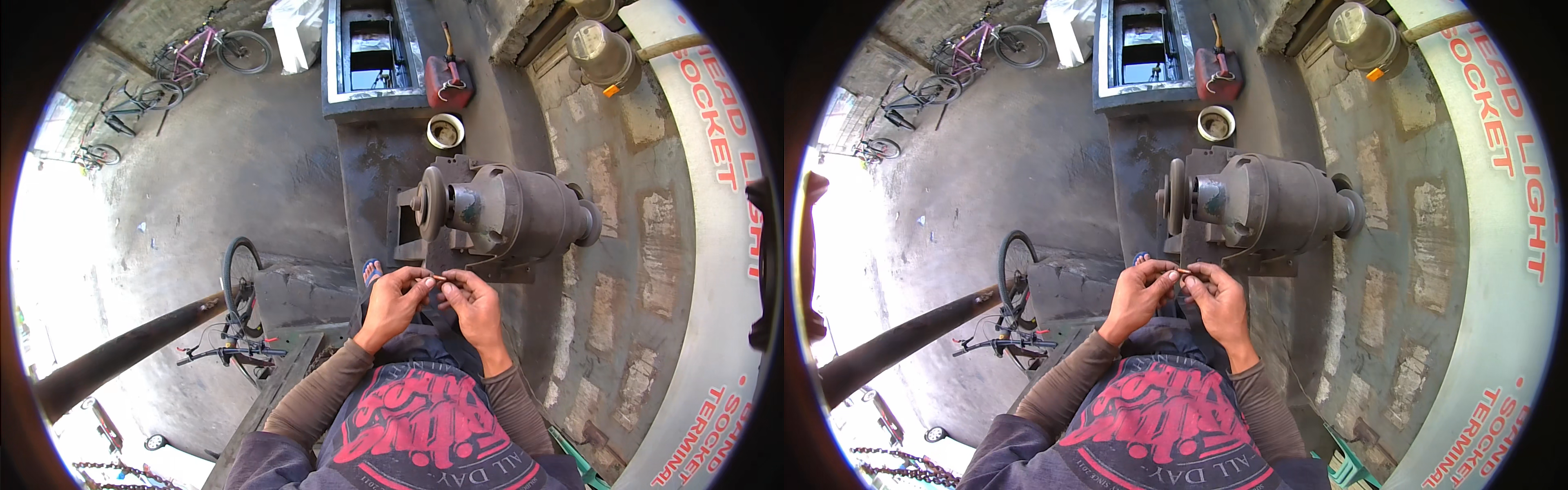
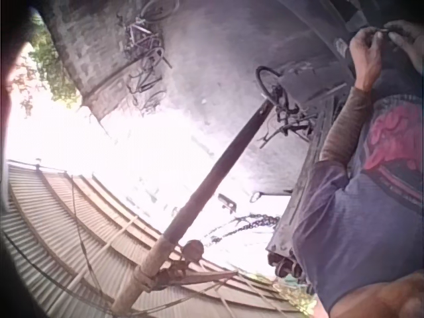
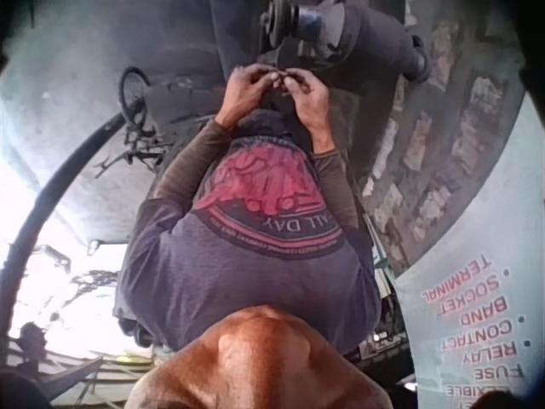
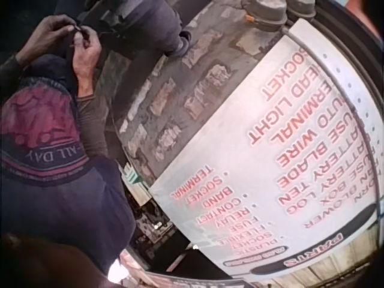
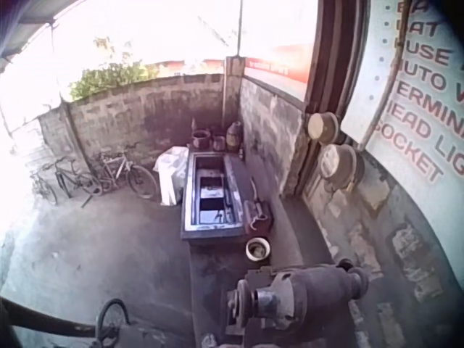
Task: The person holds small metal parts and grinds them against a bench grinder wheel, rotating the parts to smooth edges. The person repeatedly moves between the workbench and the grinder, handling the parts by hand and inspecting them between grinding passes.
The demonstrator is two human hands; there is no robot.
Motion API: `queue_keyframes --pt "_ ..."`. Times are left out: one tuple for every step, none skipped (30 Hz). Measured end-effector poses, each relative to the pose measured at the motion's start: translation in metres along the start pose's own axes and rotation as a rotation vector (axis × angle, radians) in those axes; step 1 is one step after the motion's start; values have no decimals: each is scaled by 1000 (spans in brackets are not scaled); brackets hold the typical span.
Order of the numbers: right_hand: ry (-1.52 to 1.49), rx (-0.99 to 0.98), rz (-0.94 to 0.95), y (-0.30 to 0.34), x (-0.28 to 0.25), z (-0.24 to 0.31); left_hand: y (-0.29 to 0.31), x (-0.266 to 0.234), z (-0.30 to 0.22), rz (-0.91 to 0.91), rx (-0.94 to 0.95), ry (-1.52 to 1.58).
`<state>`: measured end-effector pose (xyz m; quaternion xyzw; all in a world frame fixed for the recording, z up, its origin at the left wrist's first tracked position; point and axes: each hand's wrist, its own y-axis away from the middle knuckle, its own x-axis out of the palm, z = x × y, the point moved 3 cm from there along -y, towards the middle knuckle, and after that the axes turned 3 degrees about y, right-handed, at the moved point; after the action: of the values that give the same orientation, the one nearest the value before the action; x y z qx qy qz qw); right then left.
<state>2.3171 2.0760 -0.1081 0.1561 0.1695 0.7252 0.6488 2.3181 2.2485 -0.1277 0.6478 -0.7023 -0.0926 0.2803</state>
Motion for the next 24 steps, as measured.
queue_keyframes --pt "15 -23 -12 -7 0 0 -4 -1 -2 4 9 -25" --pt "42 -10 -16 -12 -2 1 -8 -1 -3 13 7 -16" --pt "66 3 -15 -16 -2 2 -12 -3 -3 19 5 -11" --pt "91 17 -14 -20 -2 4 -15 -4 -3 23 3 -5" --pt "76 21 -20 -22 -1 7 -20 -3 3 30 -7 42" --pt "69 25 -25 -25 -1 7 -22 -2 3 40 -20 68" --pt "61 29 -32 -27 0 7 -24 -1 2 50 -33 94" --pt "54 33 -39 -29 0 8 -26 0 1 61 -46 119" --pt "36 34 -43 -32 1 8 -27 -1 0 59 -78 175" --pt "19 36 -48 -35 2 8 -29 -1 0 57 -109 231" --pt "1 38 -55 -36 3 8 -30 -1 1 56 -141 286" --pt "-7 43 -57 -38 3 9 -32 -1 3 55 -151 323" --pt "-14 49 -59 -40 3 8 -34 0 8 54 -162 359" --pt "-22 54 -61 -42 3 8 -36 0 11 53 -171 395" --pt "2 43 -62 -44 3 9 -38 0 12 48 -186 412" --pt "27 32 -63 -47 3 11 -40 1 12 43 -200 429" --pt "51 21 -63 -50 3 13 -42 2 13 38 -215 446" --pt "55 7 -57 -52 5 15 -43 2 15 51 -228 485" --pt "58 -7 -51 -54 5 17 -46 2 18 64 -241 524" --pt "62 -20 -45 -55 6 19 -47 2 22 77 -253 563" --pt "76 -22 -61 -56 5 18 -49 3 24 87 -262 608" --pt "90 -24 -65 -57 5 17 -50 4 26 97 -270 653" --pt "105 -26 -69 -58 5 16 -50 5 27 107 -278 699" --pt "123 -28 -78 -58 4 15 -51 5 28 107 -292 721"
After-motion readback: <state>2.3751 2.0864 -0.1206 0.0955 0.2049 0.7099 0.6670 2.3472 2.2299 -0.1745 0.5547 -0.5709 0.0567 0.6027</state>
